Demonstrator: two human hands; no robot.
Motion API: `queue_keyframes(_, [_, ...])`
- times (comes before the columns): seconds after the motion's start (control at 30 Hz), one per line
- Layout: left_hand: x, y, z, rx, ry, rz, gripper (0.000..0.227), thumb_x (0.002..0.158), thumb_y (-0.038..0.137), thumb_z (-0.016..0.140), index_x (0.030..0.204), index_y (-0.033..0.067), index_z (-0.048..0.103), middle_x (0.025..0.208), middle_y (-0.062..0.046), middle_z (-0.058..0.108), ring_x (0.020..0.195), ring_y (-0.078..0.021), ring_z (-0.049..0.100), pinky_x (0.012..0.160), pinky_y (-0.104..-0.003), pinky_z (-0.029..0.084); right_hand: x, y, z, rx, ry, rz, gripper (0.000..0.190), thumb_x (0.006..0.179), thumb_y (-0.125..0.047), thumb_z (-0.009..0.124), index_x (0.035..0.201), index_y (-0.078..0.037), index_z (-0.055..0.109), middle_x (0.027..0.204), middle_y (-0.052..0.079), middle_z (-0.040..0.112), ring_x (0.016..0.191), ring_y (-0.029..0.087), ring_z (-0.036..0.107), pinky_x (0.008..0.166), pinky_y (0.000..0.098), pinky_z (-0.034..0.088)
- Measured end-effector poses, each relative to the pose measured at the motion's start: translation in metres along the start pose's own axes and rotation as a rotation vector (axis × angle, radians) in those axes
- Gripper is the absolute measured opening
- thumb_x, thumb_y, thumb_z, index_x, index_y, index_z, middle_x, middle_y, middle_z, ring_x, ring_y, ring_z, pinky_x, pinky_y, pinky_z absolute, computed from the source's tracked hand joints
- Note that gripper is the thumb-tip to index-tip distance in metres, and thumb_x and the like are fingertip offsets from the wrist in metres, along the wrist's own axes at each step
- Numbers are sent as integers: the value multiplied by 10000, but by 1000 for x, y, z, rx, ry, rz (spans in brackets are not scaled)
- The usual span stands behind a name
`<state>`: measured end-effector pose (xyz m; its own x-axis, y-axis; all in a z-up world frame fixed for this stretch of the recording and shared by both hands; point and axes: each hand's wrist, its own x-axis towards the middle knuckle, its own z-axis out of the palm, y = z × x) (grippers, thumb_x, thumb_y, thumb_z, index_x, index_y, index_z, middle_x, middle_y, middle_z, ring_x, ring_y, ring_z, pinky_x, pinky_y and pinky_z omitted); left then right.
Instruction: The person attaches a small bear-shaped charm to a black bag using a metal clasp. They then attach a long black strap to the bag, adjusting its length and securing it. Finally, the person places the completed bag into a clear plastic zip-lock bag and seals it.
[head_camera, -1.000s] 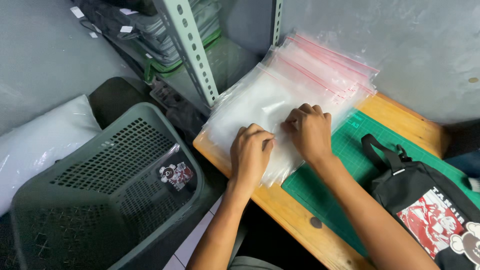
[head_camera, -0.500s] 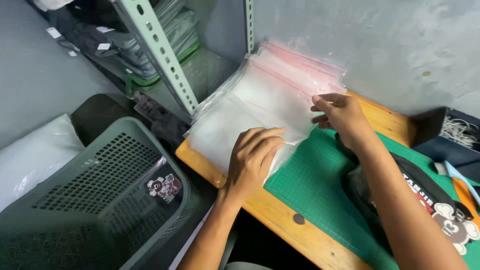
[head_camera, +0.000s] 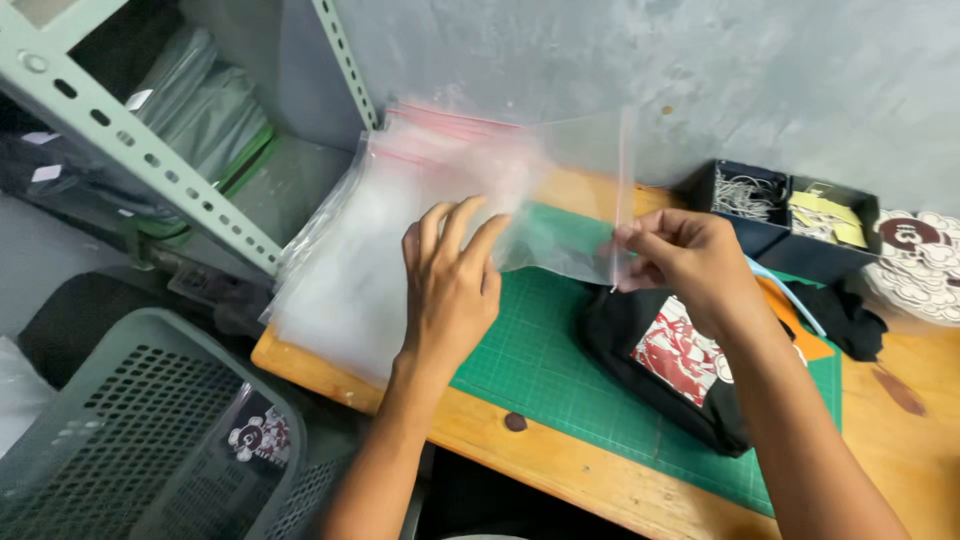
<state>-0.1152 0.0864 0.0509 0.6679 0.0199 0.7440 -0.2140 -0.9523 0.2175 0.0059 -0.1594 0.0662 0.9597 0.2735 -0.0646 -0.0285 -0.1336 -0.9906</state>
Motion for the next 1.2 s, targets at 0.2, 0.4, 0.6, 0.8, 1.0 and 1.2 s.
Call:
queue_keyframes(0.2, [42,65,69,-429,-93,-93,269,1006,409,810,927,164,733,734,-7,727,748,-329,781,714,-474,594,-31,38,-3,181,128,3,136,962,-26,863,1003,79,787,771,189,789,648,226,795,644,392,722])
queue_keyframes(0.4, [45,79,89,-607,-490,-375,276,926,383,819,857,135,721,637,-55,749,716,-396,803,668,-485,598,-35,77,-9,202,133,-22,159,943,35,857,945,139,737,763,284,783,639,303,802,620,468,730])
queue_keyframes(0.6, [25,70,109,-908,-471,-440,146,1010,250,801,937,124,791,690,-59,767,597,-153,752,559,-316,575,-47,67,-8,261,87,38,201,968,17,873,961,172,746,778,264,767,690,294,821,654,478,758])
queue_keyframes(0.8, [11,57,136,-1074,-413,-525,124,1059,216,776,988,116,789,740,-20,746,634,-91,722,571,-268,573,-49,60,-5,297,88,76,254,1037,-64,832,976,162,733,816,231,754,735,279,819,735,498,772])
queue_keyframes(1.0, [27,66,98,-713,-98,-273,157,1105,190,694,988,103,635,748,-103,713,648,-306,760,607,-428,587,-41,69,-31,76,187,50,235,1004,-64,740,801,18,653,510,178,582,433,212,579,424,348,527])
queue_keyframes(1.2, [27,74,93,-591,40,-126,136,1109,175,723,1018,145,627,799,-56,752,683,-257,734,655,-349,616,-36,68,-41,-295,207,54,147,852,-137,715,722,-70,724,460,87,563,470,178,518,520,308,449])
